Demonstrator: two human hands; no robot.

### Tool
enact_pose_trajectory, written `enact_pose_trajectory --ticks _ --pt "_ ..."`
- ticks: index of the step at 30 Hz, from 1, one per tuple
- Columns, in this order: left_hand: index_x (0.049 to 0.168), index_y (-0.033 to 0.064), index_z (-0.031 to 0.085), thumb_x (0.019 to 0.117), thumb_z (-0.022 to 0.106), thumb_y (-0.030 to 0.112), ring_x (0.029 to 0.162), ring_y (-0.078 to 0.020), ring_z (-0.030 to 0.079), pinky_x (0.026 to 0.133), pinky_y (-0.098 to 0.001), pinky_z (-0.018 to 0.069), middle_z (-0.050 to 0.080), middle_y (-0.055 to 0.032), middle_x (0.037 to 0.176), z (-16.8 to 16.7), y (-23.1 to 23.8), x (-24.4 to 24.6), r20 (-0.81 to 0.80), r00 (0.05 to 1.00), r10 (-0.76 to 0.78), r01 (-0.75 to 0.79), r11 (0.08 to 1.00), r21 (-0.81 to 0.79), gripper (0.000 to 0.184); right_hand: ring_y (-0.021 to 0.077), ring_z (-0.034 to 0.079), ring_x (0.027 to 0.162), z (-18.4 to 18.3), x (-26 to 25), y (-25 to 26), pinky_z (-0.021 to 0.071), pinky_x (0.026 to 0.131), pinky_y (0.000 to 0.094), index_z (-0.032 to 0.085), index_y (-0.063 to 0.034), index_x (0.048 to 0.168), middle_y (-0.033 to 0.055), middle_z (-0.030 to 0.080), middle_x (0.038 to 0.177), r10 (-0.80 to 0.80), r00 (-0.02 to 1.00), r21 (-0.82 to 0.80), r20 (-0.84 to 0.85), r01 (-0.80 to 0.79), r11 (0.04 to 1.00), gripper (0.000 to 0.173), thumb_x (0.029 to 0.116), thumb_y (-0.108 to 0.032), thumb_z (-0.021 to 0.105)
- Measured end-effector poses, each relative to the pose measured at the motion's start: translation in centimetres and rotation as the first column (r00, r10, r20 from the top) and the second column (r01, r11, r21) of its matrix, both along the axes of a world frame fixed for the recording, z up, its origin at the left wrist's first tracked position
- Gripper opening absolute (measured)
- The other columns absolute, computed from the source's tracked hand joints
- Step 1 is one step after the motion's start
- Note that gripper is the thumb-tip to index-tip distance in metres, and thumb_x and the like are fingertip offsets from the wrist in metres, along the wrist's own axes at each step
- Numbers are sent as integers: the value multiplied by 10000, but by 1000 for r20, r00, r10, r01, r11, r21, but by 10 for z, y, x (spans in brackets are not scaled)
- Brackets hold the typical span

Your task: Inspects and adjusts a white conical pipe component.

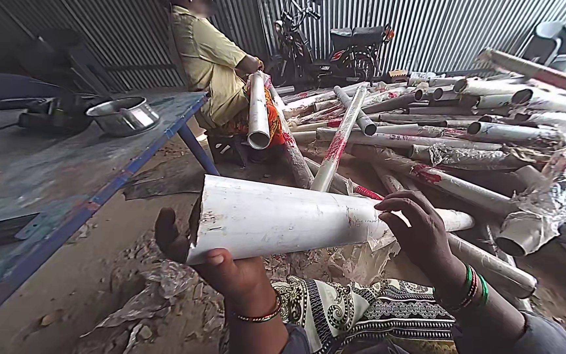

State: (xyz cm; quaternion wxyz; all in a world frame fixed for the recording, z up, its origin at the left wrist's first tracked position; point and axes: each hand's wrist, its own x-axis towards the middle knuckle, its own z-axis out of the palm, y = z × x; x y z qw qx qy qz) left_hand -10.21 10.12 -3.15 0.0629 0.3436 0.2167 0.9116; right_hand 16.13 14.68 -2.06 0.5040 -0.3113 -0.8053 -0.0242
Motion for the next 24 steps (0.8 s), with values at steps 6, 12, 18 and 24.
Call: enact_pose_trajectory --ticks 6,12,18,24 --pt "1225 107 374 767 813 568 1013 -50 685 895 -302 589 668 107 1038 -1 0 0 18 1000 18 -18 1000 -13 785 186 685 980 -22 -6 1 532 865 289 703 -130 1026 82 727 979 -2 990 61 144 -7 998 159 1014 -244 593" --pt "1232 103 357 766 813 573 1017 -57 684 893 -314 592 663 100 1044 -3 1 -1 20 1000 15 -15 1000 -12 804 208 696 892 -17 -13 8 533 788 314 680 -123 953 75 732 913 -73 975 192 207 33 981 150 994 -202 559" --pt "1214 124 396 771 814 557 1010 -45 687 890 -297 591 678 116 1028 -1 1 -1 21 1000 4 -4 1000 -1 747 102 638 920 -7 -11 3 483 833 210 603 -116 993 58 678 917 12 1000 128 -10 -11 992 100 1007 -203 557" --pt "1310 73 325 784 800 576 1063 -79 676 934 -333 578 662 67 1111 -5 2 -6 -14 1000 7 -7 1000 -17 870 116 659 956 -8 -3 0 517 851 247 711 -106 1047 72 715 1008 22 999 -18 30 -22 1000 246 1044 -298 556"
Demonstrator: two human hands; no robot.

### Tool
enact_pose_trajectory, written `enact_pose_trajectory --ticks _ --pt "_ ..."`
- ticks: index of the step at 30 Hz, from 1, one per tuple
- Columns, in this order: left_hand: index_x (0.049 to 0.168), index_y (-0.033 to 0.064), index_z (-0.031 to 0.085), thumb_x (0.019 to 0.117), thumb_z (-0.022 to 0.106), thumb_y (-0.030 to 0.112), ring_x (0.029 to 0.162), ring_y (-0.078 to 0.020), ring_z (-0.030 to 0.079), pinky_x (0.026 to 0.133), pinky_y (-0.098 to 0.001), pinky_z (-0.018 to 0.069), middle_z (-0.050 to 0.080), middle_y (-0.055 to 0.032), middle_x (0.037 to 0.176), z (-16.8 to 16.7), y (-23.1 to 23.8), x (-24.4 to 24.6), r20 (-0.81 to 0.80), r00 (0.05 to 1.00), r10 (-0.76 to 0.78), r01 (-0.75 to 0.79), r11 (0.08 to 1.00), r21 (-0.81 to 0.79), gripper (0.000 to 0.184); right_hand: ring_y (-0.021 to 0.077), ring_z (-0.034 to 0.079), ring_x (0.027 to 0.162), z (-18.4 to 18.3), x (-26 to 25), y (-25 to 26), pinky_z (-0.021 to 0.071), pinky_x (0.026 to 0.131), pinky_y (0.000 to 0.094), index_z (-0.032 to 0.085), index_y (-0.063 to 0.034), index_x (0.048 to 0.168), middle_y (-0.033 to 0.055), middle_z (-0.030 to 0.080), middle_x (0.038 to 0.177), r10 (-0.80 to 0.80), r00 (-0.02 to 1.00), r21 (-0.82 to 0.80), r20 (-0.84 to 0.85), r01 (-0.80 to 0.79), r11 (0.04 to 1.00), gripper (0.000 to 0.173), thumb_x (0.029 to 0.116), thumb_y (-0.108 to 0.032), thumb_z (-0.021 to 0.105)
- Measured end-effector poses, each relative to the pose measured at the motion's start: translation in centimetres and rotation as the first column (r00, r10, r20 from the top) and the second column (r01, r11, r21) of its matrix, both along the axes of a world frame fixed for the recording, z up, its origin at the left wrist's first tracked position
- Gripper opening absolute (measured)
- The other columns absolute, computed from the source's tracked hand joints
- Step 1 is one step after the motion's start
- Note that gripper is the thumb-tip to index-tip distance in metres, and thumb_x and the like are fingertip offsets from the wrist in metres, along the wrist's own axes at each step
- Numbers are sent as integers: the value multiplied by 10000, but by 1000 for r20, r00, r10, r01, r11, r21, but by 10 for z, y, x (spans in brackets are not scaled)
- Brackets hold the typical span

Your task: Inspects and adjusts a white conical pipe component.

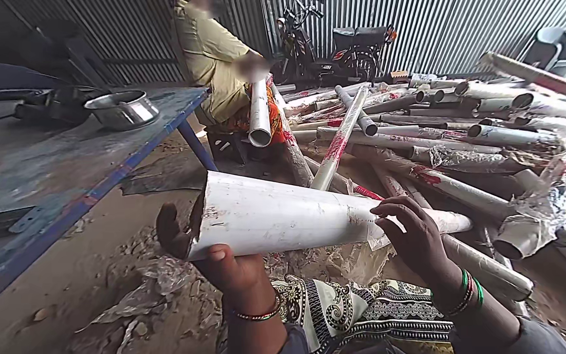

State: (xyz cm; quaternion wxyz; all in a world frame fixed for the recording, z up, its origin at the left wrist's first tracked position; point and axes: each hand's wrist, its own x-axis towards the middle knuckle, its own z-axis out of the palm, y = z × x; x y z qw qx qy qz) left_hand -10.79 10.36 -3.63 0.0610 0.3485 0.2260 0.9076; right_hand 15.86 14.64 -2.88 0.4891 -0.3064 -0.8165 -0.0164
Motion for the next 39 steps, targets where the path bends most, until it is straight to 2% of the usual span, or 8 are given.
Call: enact_pose_trajectory --ticks 6,13,17,20,24,28,35,39 --pt "1409 38 243 796 775 603 1159 -131 650 986 -377 556 631 -7 1261 -3 1 -7 -43 999 -3 2 1000 -20 988 198 685 988 -10 -13 1 541 864 312 709 -128 1037 82 724 1007 -14 994 41 108 10 999 164 999 -254 611" --pt "1421 42 237 795 772 611 1152 -126 653 988 -375 557 634 3 1249 -4 2 -6 -37 999 9 -10 1000 -28 1001 185 688 948 -1 -18 5 532 836 335 692 -136 963 62 724 968 -16 992 64 126 8 998 194 1023 -259 555" --pt "1315 79 304 763 801 599 1062 -62 675 925 -310 583 654 83 1120 0 1 0 27 1000 15 -15 1000 -16 906 77 632 971 9 -20 -1 480 873 211 640 -121 981 41 682 963 67 995 54 -68 -63 997 167 1043 -252 558" --pt "1393 46 264 794 778 602 1129 -97 653 977 -347 559 634 32 1216 -5 2 -6 -18 1000 9 -9 1000 -23 964 -31 603 1011 21 -16 -5 476 900 109 607 -93 981 8 657 998 97 977 -5 -192 -100 995 137 1037 -212 568" --pt "1419 35 226 773 780 630 1149 -114 646 990 -362 554 619 6 1244 -5 4 -7 -3 1000 12 -12 999 -42 1038 84 657 928 8 -11 -1 520 827 212 695 -62 1059 88 710 1031 27 998 -81 -52 -31 996 214 1028 -230 567" --pt "1408 44 244 772 786 626 1141 -121 648 982 -365 556 617 0 1242 -5 3 -6 9 1000 19 -19 999 -42 1018 179 680 995 -3 -15 1 549 843 281 697 -98 1122 110 716 1080 37 996 -37 83 -34 999 221 1005 -261 605" --pt "1325 66 291 762 810 592 1066 -73 671 937 -314 580 638 59 1142 1 2 2 65 998 5 -4 1000 -16 929 193 678 998 3 -20 8 542 845 307 729 -139 1049 81 719 1024 69 988 25 136 -73 997 225 1031 -306 578" --pt "1455 0 170 789 769 631 1155 -111 638 1003 -350 547 592 -11 1272 -3 3 -4 -2 1000 21 -21 998 -54 1096 192 684 963 8 -22 11 546 824 319 712 -158 1012 62 721 986 58 982 92 180 -76 993 192 1044 -273 562"
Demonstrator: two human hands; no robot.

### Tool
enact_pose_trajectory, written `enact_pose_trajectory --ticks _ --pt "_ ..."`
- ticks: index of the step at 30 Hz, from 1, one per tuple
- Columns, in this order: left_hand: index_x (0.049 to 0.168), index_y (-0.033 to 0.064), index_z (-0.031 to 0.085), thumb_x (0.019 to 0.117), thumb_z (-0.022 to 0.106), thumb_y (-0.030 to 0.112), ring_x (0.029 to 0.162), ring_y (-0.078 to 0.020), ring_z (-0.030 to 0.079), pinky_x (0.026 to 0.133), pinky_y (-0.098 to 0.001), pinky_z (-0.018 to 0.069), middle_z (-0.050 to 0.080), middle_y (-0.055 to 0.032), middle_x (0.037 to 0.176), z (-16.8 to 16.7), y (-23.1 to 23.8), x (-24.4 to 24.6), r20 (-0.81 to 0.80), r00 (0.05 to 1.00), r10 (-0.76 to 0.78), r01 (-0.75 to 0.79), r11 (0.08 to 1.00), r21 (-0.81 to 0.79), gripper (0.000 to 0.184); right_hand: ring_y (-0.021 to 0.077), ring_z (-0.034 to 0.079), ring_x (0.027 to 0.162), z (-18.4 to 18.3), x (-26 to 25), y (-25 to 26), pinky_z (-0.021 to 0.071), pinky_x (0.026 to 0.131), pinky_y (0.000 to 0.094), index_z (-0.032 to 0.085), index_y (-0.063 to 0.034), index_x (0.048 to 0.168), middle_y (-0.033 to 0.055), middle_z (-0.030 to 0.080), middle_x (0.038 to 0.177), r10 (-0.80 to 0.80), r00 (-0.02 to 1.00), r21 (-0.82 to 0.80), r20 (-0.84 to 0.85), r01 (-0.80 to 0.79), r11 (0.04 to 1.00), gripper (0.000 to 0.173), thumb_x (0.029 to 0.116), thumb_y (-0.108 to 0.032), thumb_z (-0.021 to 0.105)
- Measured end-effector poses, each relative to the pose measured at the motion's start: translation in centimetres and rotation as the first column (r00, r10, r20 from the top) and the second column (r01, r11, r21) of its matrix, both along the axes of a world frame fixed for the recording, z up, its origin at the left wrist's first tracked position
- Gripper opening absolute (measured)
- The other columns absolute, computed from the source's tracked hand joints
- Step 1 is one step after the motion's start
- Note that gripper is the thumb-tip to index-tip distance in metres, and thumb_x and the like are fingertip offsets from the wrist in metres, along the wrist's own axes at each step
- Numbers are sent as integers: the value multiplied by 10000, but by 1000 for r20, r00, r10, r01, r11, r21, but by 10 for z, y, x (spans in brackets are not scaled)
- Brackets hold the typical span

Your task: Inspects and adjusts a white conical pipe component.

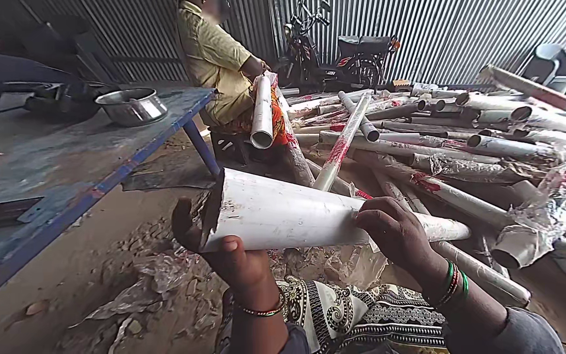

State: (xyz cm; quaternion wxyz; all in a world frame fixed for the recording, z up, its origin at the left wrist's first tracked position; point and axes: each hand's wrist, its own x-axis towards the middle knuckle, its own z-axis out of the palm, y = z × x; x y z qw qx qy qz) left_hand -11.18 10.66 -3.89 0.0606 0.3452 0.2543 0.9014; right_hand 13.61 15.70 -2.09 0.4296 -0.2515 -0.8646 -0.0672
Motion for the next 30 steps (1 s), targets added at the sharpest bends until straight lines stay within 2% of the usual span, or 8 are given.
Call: enact_pose_trajectory --ticks 5,10,15,19,24,26,28,30 --pt "1455 9 179 770 777 645 1155 -108 637 999 -351 547 594 -6 1268 0 0 -1 -7 1000 2 -2 1000 7 1110 188 690 924 2 -5 7 544 813 342 686 -130 960 64 722 966 -52 995 12 -88 54 998 171 1020 -236 565" --pt "1450 12 203 791 776 616 1158 -115 637 1001 -356 549 597 -10 1277 -4 0 -3 -14 1000 -11 12 1000 27 1061 36 638 915 35 3 12 546 812 223 645 -12 1052 52 651 1020 -188 877 -317 -442 44 948 123 984 -78 567" --pt "1324 82 298 761 804 602 1063 -77 676 926 -325 585 649 68 1131 2 -2 4 49 999 -17 16 999 30 918 57 649 900 23 10 8 533 798 220 713 -31 1069 79 687 1047 -153 953 -364 -260 50 930 249 1033 -184 520" --pt "1387 30 248 795 773 611 1116 -106 659 976 -356 561 632 18 1198 -1 -2 0 -1 1000 -12 12 1000 22 982 108 661 909 0 0 -4 526 808 249 712 -62 1099 87 724 1060 -44 984 -283 -170 -6 959 279 1037 -277 546" --pt "1429 13 227 817 753 612 1167 -140 638 1005 -383 544 607 -25 1267 -1 -1 -4 -38 999 -4 5 1000 22 1006 151 683 936 -2 -1 -3 551 819 294 714 -63 1121 92 728 1076 -31 987 -261 -156 -11 965 233 1003 -215 582" --pt "1396 47 269 815 754 607 1135 -119 655 984 -364 557 635 15 1216 1 -1 -1 -30 1000 -3 4 1000 25 942 152 681 940 -2 2 -2 551 819 298 722 -63 1123 98 725 1084 -45 987 -282 -157 -1 959 241 1008 -206 565" --pt "1338 84 312 807 766 594 1098 -103 670 955 -350 571 653 46 1159 4 -1 2 -9 1000 -9 10 999 35 864 135 676 943 -4 2 0 547 823 274 734 -68 1122 96 722 1087 -57 983 -312 -176 0 950 249 1008 -195 552" --pt "1387 66 291 830 747 590 1120 -120 666 966 -369 568 650 26 1196 2 0 -1 -47 999 -15 18 999 48 891 104 659 954 -4 1 1 528 833 238 735 -68 1123 84 718 1081 -55 976 -355 -210 -24 935 262 1016 -221 551"
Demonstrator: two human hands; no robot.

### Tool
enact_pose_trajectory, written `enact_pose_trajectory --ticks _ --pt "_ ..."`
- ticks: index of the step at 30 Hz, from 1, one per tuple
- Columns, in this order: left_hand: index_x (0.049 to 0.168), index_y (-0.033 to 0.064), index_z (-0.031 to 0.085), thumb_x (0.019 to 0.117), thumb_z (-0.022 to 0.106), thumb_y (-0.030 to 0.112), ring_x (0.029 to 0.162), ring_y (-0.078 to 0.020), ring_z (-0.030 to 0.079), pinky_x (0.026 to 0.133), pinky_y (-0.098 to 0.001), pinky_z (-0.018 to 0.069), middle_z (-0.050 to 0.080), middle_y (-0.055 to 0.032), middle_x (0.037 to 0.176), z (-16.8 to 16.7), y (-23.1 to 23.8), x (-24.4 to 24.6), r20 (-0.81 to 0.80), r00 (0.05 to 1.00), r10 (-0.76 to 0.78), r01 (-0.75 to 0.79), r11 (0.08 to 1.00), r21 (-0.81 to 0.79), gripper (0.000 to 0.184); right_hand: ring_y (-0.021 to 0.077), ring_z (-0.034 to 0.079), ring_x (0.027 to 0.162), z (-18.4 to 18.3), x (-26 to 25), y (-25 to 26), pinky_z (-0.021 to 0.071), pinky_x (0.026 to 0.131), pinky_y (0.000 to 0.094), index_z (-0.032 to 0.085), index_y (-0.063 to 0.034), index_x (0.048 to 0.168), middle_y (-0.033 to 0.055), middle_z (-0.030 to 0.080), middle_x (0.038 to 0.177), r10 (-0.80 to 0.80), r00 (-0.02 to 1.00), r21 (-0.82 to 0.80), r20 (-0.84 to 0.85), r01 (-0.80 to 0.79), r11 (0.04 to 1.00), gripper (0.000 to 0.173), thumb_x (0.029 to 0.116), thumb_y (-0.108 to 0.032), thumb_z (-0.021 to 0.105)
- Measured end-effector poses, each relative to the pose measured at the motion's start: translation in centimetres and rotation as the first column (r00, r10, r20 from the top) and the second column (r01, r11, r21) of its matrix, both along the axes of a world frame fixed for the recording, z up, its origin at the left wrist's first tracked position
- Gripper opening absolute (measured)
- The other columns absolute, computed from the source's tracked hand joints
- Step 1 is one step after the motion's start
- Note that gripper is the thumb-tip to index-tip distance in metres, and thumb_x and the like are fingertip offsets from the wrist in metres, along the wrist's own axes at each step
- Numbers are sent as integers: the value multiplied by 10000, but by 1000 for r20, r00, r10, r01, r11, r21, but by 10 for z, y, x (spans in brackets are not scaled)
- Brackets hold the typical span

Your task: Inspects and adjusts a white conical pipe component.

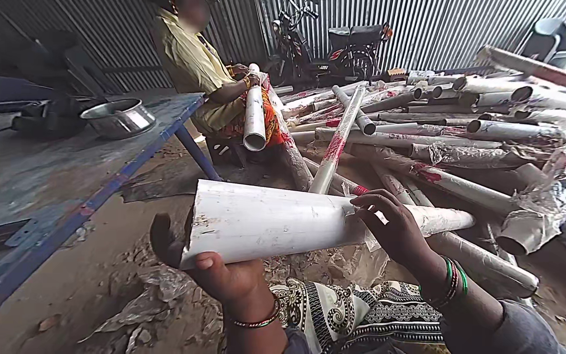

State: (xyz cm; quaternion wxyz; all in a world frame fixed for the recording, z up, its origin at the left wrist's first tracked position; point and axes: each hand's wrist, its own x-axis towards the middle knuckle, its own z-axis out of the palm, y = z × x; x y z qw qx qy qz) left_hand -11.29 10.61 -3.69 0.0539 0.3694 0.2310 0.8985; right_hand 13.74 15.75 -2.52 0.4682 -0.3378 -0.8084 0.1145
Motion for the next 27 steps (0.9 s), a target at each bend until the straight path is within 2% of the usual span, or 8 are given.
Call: enact_pose_trajectory --ticks 5,8,11,16,19,21,25,27 --pt "1298 99 348 825 754 575 1079 -83 677 940 -332 577 669 76 1114 5 -1 6 31 999 10 -10 1000 -7 784 143 661 988 -1 -6 2 523 837 277 728 -81 1091 85 726 1079 19 1000 54 2 -19 998 334 969 -381 646" --pt "1386 45 271 834 745 588 1132 -110 656 978 -357 561 636 29 1194 2 -1 2 0 1000 12 -12 1000 -14 908 115 660 972 -2 -9 3 521 838 253 729 -89 982 62 724 1013 7 1000 63 -27 -5 998 196 958 -271 659" --pt "1292 94 357 817 770 561 1080 -82 674 941 -330 575 663 76 1120 4 -1 5 38 999 3 -3 1000 10 784 -2 637 887 2 -6 2 510 821 153 691 -5 981 40 706 956 36 979 -45 -198 -46 998 176 973 -172 635" --pt "1231 140 408 818 776 542 1042 -57 680 918 -307 580 674 111 1057 4 -1 7 47 999 -4 3 1000 25 683 2 684 787 7 -2 -5 585 777 194 662 -87 994 -81 724 886 131 815 -323 -565 -364 873 108 972 -11 589" --pt "1347 76 328 843 755 553 1116 -97 659 973 -348 560 648 52 1171 -2 0 0 3 1000 -3 3 1000 19 815 11 682 765 7 -1 -9 587 749 197 703 -103 963 -77 728 863 138 755 -363 -641 -456 813 169 962 14 581" --pt "1314 90 328 826 761 570 1100 -87 663 962 -339 565 646 62 1151 -1 1 0 24 1000 7 -7 1000 3 810 4 681 754 6 0 -12 587 739 191 718 -102 965 -80 732 859 144 740 -360 -657 -476 802 187 962 18 575" --pt "1401 23 264 812 758 607 1151 -133 648 997 -372 550 621 -15 1243 -2 2 -3 19 1000 15 -14 1000 -19 965 23 686 808 1 4 -16 590 779 213 725 -70 1126 -70 729 906 206 699 -330 -685 -549 768 223 968 6 588" --pt "1390 40 283 804 768 603 1150 -132 649 993 -372 549 628 -9 1240 -2 2 -3 23 1000 16 -15 1000 -19 947 20 693 814 -2 5 -21 591 781 207 750 -86 1098 -67 743 927 210 685 -326 -698 -565 758 202 975 -21 603"
